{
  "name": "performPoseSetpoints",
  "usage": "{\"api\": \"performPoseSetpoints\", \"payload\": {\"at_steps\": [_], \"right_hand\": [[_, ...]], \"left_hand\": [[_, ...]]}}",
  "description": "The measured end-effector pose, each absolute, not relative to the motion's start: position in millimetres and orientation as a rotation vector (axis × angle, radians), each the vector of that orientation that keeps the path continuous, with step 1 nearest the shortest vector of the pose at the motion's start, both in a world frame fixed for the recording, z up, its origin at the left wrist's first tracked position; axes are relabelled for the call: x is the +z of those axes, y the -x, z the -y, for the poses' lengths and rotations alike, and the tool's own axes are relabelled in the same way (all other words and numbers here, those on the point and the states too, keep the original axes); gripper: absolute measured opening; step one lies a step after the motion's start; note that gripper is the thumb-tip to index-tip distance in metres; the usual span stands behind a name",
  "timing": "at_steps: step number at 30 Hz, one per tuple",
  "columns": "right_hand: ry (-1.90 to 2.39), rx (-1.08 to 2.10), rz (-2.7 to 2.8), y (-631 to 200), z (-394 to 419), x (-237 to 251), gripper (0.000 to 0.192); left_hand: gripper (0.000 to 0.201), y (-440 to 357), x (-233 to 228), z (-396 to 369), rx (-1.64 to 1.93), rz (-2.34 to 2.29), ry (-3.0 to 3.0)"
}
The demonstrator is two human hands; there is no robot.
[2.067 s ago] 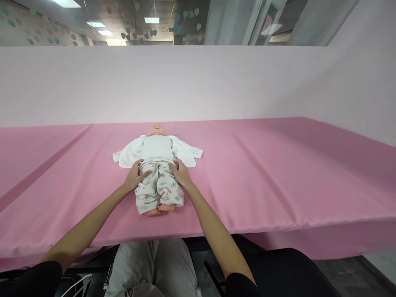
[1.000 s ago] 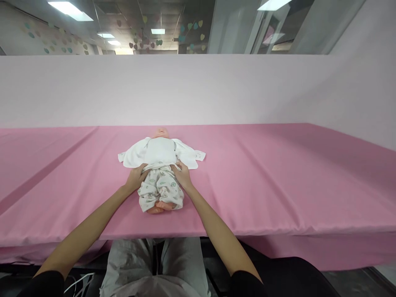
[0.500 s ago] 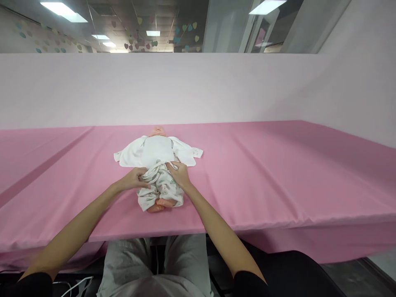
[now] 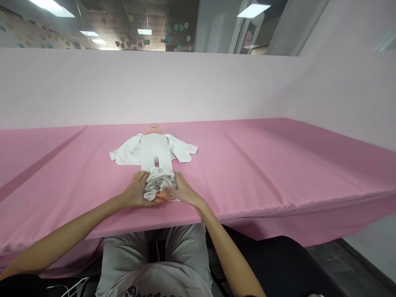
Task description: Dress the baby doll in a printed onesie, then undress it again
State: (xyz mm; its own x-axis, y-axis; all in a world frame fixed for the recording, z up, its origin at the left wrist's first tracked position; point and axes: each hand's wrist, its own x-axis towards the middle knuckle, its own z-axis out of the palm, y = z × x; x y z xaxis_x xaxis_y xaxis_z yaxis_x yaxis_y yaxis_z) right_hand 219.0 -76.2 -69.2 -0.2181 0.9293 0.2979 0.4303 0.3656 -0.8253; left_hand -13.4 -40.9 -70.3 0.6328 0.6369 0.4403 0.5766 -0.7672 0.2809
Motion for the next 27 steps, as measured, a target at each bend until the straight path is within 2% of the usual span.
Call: {"api": "performPoseSetpoints", "payload": {"at_steps": [2,4,8,11,15,21,27], "right_hand": [[1.199,0.763,1.833,-218,95,-72,0.083],[1.243,0.695,1.783,-212,106,-75,0.086],[1.448,0.514,1.569,-193,117,-86,0.054],[1.526,0.218,1.491,-177,126,-99,0.028],[1.465,-0.107,1.350,-159,137,-117,0.009],[1.304,-0.150,1.376,-147,144,-117,0.005],[1.242,-0.170,1.388,-150,139,-106,0.031]], "left_hand": [[0.070,12,-71,43,0.885,-0.937,-2.811],[0.050,10,-72,45,0.936,-0.835,-2.896],[0.022,7,-76,50,1.022,-0.669,-3.010],[0.010,3,-81,53,1.108,-0.459,-3.070],[0.011,-1,-82,59,1.146,-0.194,-3.108],[0.015,-1,-76,63,1.119,-0.012,-3.064],[0.006,-3,-80,62,1.127,-0.171,-3.037]]}}
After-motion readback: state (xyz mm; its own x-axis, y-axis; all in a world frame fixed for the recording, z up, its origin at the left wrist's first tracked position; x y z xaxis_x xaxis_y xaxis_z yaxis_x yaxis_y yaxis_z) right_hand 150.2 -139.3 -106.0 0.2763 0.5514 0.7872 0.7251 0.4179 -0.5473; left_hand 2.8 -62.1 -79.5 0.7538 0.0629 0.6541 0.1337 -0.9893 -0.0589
